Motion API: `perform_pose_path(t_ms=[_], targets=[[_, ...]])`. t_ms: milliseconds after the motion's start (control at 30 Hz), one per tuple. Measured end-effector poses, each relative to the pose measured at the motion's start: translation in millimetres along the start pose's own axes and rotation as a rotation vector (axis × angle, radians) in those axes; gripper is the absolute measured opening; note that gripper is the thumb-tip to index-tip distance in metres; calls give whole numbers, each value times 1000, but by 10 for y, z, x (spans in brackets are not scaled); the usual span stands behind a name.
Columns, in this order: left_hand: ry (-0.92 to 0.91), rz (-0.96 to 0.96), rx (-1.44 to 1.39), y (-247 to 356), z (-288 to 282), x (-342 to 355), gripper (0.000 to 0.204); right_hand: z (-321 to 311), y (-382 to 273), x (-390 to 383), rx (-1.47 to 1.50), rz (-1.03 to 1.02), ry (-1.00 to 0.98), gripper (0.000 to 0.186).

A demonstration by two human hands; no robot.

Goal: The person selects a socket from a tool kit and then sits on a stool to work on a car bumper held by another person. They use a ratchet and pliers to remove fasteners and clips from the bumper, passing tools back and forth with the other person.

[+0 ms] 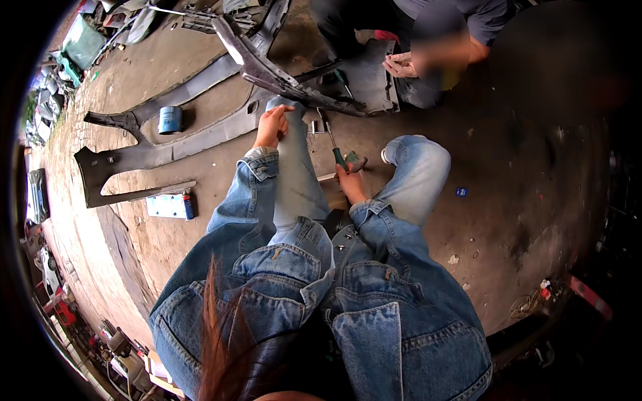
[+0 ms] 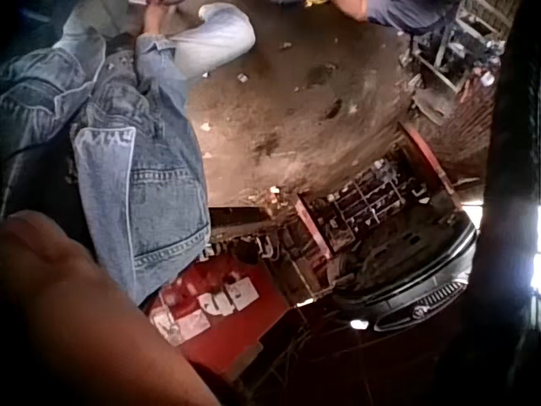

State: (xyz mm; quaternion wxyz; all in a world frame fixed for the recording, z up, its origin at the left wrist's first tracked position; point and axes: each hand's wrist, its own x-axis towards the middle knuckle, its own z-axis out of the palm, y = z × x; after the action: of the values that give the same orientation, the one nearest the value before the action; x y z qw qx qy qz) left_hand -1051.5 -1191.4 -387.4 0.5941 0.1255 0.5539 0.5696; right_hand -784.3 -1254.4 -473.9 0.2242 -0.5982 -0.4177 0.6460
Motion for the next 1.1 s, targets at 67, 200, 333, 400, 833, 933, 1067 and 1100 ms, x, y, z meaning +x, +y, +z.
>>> perform_pose_path(t_ms=[67,200,333,400,833,933,1067,1100], targets=[[-88,36,77,-3,68,65,24,55,20,-16,52,18,14,23],[-111,-176,287,-313,307,257,27,127,-239,72,134,-28,35,22],[-253,-408,407,-431,648,335,45,255,-879,313,-192,-228,78,30],[-165,-299,385,-538,671,434,45,359,-1228,425,-528,-346,-10,35],[-20,-249,-1053,-160,44,1858,44,1042,-2571,3243,66,-197,-392,51],[-83,-226,-1000,-69,211,1865,46,1289,-2445,3963,67,1,-341,61],[-6,-214,-1003,66,284,1935,44,1448,-2293,4673,55,-34,-256,74],[7,-180,-970,39,300,1957,44,1480,-2273,4782,62,-30,-221,75]])
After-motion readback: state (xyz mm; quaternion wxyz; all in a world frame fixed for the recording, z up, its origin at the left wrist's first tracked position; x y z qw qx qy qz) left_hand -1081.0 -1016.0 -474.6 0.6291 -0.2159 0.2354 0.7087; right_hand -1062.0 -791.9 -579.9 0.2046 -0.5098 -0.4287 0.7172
